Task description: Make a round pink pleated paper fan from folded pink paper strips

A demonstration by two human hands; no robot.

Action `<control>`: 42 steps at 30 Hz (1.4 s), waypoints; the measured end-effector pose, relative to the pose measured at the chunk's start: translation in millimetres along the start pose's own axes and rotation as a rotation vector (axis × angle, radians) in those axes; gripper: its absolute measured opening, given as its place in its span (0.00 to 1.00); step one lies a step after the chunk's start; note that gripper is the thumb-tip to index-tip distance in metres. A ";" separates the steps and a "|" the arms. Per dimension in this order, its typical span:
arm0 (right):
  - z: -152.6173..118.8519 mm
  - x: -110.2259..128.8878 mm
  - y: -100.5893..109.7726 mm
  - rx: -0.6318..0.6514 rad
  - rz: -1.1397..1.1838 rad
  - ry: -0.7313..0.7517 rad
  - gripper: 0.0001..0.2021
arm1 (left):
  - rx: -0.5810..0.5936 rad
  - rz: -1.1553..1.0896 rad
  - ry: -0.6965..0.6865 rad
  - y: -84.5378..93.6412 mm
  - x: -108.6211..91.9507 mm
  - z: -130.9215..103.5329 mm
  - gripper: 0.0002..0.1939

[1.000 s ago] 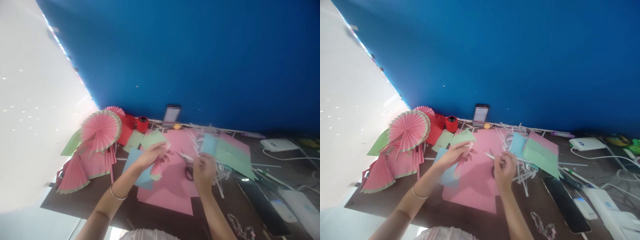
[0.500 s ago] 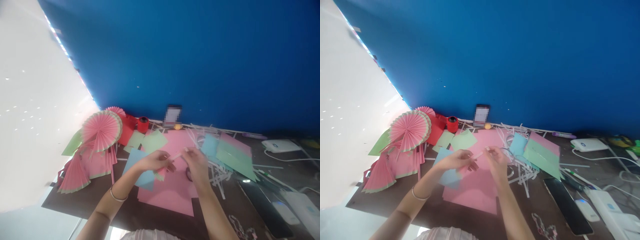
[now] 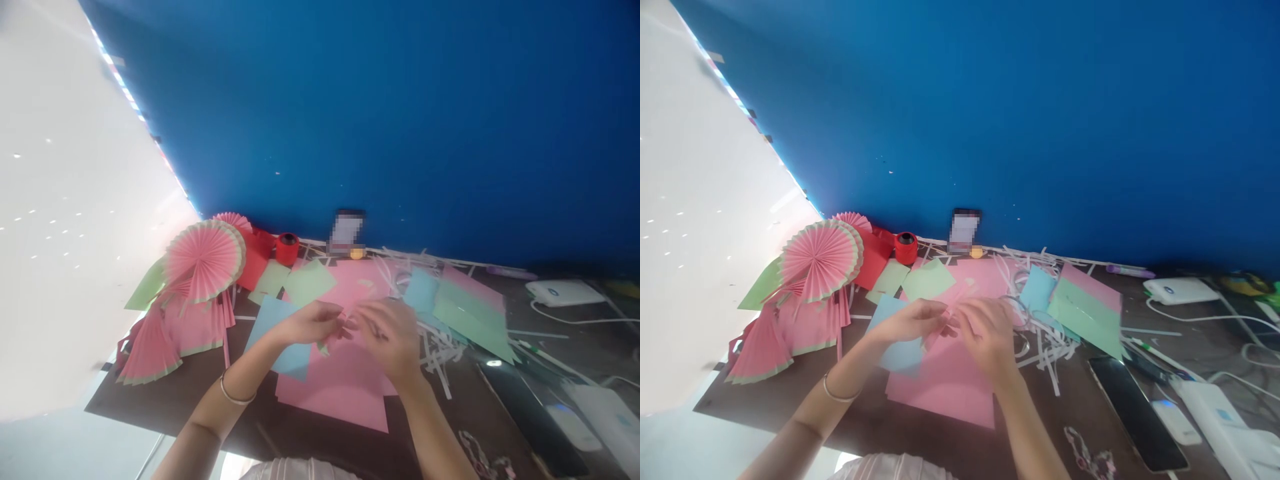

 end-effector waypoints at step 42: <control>-8.4 10.0 -4.6 -0.077 0.051 -0.110 0.09 | -0.119 0.208 0.048 -3.7 -5.3 -1.2 0.13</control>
Point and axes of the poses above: each hand's wrist, its own z-axis towards the middle knuckle, its own y-axis out of the back of the hand, x = y × z, the point moved 1 cm from there along z, towards the middle knuckle, and after that the axes turned 11 degrees about -y, right-handed, at the moved point
